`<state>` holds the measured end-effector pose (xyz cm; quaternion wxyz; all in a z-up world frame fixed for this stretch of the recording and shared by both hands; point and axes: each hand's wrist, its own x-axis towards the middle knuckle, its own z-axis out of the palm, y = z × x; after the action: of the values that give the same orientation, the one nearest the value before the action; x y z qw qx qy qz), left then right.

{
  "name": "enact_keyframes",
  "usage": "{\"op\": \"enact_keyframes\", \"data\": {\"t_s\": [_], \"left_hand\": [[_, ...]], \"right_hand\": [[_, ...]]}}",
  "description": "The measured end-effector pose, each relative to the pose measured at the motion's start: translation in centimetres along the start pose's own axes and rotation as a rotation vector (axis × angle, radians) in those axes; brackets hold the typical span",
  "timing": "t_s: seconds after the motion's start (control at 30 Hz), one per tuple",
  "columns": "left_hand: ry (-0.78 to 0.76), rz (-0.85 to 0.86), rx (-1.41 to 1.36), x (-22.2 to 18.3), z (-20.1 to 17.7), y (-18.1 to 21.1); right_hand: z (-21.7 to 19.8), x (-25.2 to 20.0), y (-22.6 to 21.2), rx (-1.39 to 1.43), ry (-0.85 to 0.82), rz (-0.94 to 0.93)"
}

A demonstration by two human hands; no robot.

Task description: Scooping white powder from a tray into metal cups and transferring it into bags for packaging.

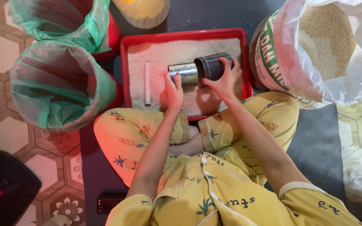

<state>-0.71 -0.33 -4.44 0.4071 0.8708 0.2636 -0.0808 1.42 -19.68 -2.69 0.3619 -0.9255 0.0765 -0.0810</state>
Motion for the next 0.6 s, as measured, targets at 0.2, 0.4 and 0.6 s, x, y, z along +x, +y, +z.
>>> {"op": "enact_keyframes", "data": {"t_s": [0.2,0.4,0.6], "left_hand": [[0.134,0.062,0.046,0.0,1.1,-0.8],[0.627,0.579,0.410,6.8,5.8,-2.2],[0.580,1.163,0.562,5.4,4.4,-1.5]], "right_hand": [[-1.8,-0.1,0.5,0.247,0.023,0.197],[-2.7,0.4,1.0,0.517,0.073,0.360],[-3.9,0.7,0.4,0.680,0.127,0.329]]}}
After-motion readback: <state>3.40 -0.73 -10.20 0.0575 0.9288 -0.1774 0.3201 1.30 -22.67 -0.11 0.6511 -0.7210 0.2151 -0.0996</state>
